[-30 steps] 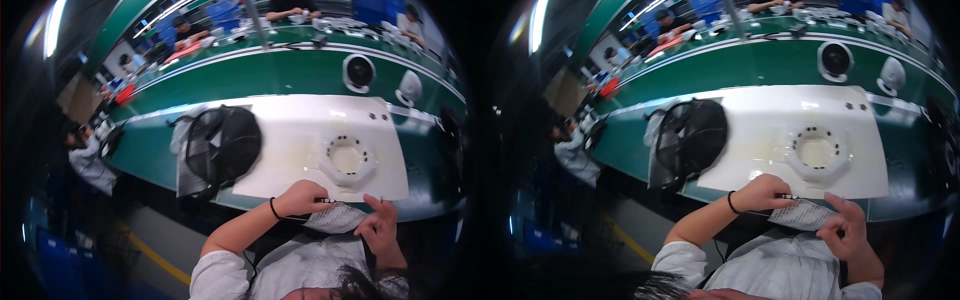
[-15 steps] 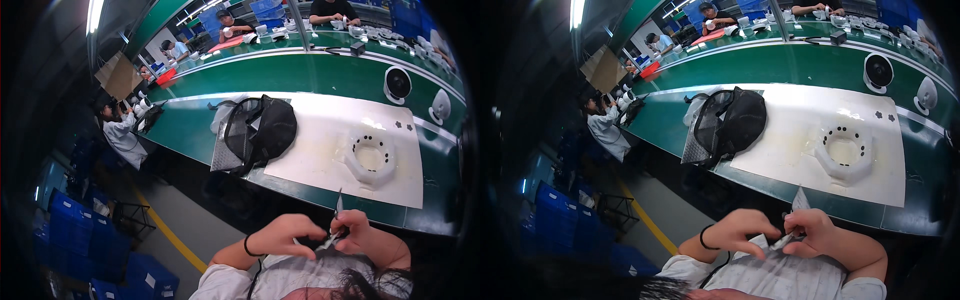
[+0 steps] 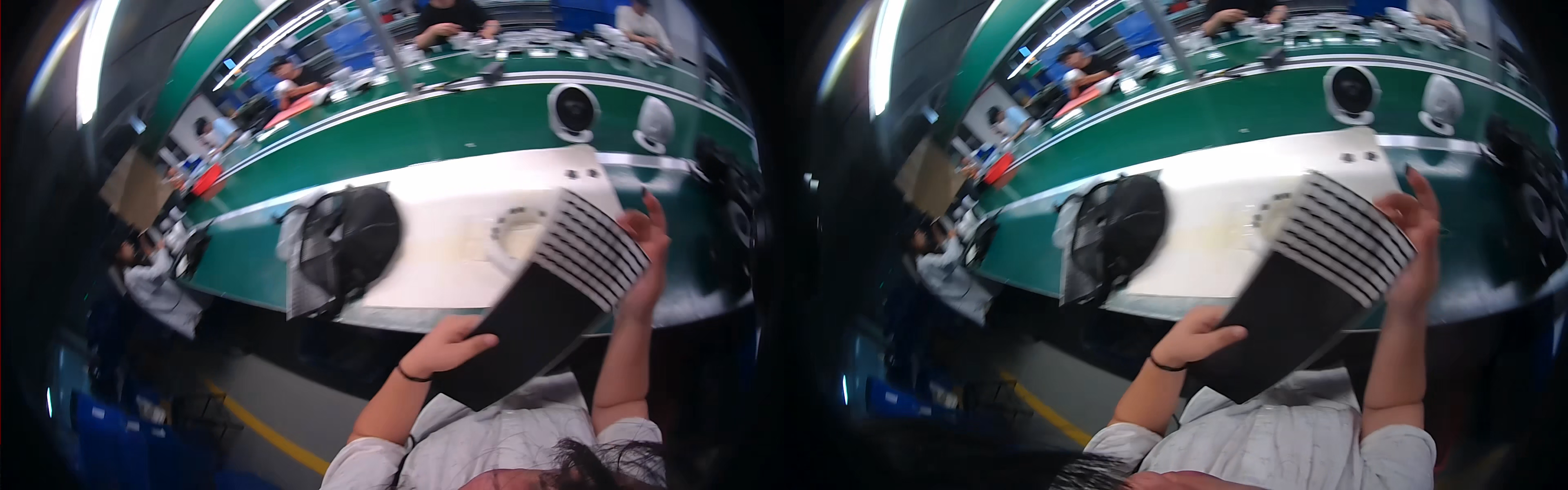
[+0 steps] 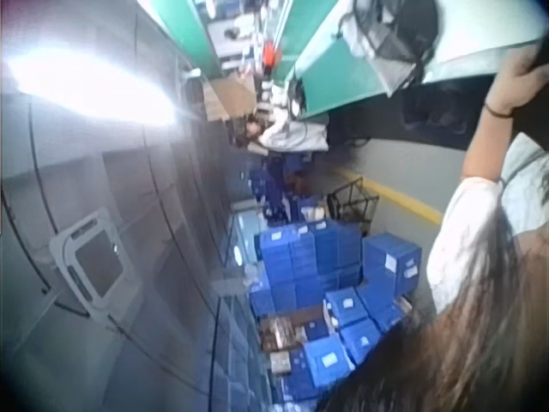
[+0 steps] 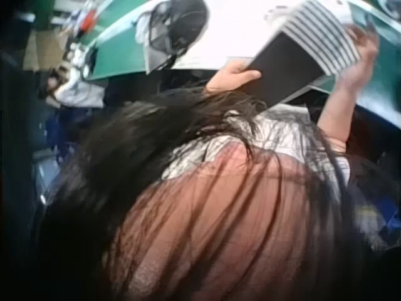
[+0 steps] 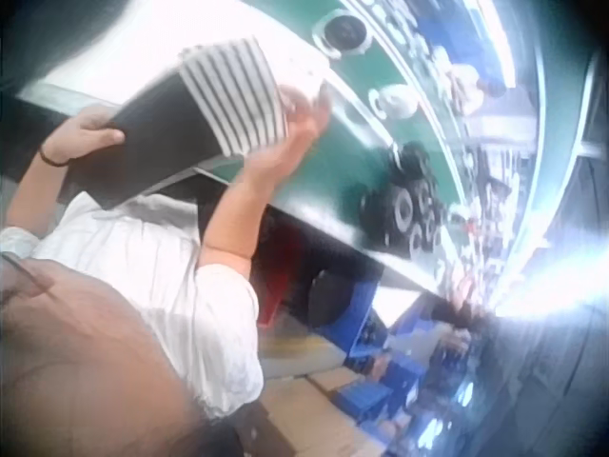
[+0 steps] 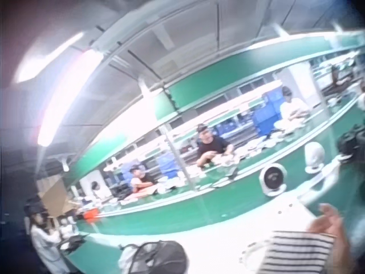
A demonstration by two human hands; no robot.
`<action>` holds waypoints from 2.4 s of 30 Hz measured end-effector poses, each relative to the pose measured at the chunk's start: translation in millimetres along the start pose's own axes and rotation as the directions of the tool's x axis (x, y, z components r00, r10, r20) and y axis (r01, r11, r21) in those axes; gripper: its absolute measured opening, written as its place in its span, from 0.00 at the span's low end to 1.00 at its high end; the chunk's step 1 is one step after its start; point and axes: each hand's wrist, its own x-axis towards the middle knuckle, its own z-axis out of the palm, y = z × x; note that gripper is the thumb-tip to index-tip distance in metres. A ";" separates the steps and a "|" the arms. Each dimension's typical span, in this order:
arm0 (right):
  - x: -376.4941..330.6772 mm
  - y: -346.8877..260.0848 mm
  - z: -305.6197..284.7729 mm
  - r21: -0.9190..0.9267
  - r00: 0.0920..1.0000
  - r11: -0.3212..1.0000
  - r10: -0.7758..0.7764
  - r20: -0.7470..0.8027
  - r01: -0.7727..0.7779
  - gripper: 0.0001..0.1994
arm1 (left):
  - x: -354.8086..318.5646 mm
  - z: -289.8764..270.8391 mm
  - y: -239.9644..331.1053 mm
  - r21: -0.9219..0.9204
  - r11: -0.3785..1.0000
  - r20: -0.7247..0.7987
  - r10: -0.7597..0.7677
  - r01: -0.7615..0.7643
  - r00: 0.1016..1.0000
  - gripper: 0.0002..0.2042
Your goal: The person peels adhesive pads from a strip and sticks them onto the bottom of camera housings by hand, places the housings onto the conveyor line, and unfolds a new sheet of adhesive pads.
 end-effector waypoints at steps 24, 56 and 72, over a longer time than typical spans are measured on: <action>-46.1 44.3 -27.6 -0.001 0.827 0.830 0.557 0.076 -0.558 0.14 | 34.1 44.7 -8.1 -0.024 0.989 -0.128 -0.151 0.149 0.980 0.17; -46.8 40.7 -19.5 -0.202 0.736 0.726 0.676 0.034 -0.657 0.04 | 55.4 25.8 -20.2 -0.054 0.998 -0.441 -0.007 -0.018 0.898 0.12; -52.7 38.0 -15.0 -0.309 0.827 0.791 0.561 0.026 -0.528 0.04 | 52.2 25.4 -21.1 0.038 0.998 -0.415 0.061 -0.049 0.908 0.08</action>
